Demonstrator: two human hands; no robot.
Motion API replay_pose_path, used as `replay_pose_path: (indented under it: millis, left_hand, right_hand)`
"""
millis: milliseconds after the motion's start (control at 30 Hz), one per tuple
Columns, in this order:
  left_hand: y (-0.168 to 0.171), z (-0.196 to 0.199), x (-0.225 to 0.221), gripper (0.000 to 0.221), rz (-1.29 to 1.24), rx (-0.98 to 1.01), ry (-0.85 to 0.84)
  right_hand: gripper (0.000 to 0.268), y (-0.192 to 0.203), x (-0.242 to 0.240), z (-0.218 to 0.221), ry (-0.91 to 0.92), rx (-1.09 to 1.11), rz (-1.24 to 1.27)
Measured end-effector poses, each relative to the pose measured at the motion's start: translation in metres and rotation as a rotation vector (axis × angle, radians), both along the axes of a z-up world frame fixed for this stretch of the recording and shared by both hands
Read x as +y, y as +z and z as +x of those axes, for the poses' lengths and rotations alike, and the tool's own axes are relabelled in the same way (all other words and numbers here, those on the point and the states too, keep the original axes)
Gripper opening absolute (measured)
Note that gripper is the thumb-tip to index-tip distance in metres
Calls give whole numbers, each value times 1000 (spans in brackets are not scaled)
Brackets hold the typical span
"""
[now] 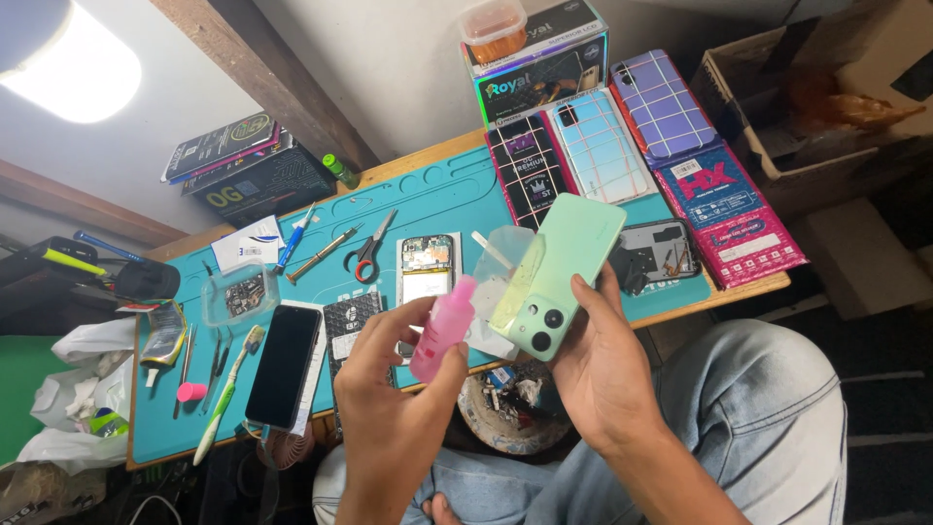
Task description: Cleaning the back surface of a smartphone and applying a protective film.
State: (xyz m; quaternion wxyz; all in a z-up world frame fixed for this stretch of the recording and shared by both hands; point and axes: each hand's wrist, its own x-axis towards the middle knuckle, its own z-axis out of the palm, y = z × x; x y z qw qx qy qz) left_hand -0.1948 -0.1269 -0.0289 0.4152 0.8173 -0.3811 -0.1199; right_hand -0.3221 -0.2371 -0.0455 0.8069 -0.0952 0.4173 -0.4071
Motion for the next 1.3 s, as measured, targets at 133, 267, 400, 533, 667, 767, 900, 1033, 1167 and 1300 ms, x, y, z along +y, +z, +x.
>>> replay_pose_path:
  millis: [133, 267, 400, 533, 667, 767, 900, 1033, 1167, 1300]
  left_hand:
    - [3, 13, -25, 43, -111, 141, 4]
    - [-16, 30, -64, 41, -264, 261, 19]
    - [-53, 49, -108, 39, -317, 117, -48]
    - [-84, 62, -139, 34, -262, 57, -62]
    - [-93, 67, -145, 36, -231, -10, -119]
    - [-76, 55, -128, 48, -200, 26, -56]
    - [-34, 17, -85, 25, -186, 221, -64]
    - [-21, -7, -65, 31, 39, 623, 17]
    - [-19, -11, -51, 21, 82, 661, 24]
    - [-14, -13, -43, 17, 92, 696, 37]
  right_hand:
    - [48, -6, -5, -7, -32, 0, -35]
    - [50, 13, -9, -12, -32, 53, -17]
    - [49, 14, -15, -19, -53, 116, -6]
    - [66, 25, -22, -23, -22, 149, -42]
    - [62, 23, -28, -26, -40, 154, -2]
    - [60, 26, -31, -25, -27, 140, 18]
    - [63, 25, -33, -21, 52, 91, -8]
    - [54, 21, -28, -13, 29, 52, 27]
    - [65, 18, -21, -10, 129, 13, 38]
    - [68, 32, -20, -5, 163, 20, 188]
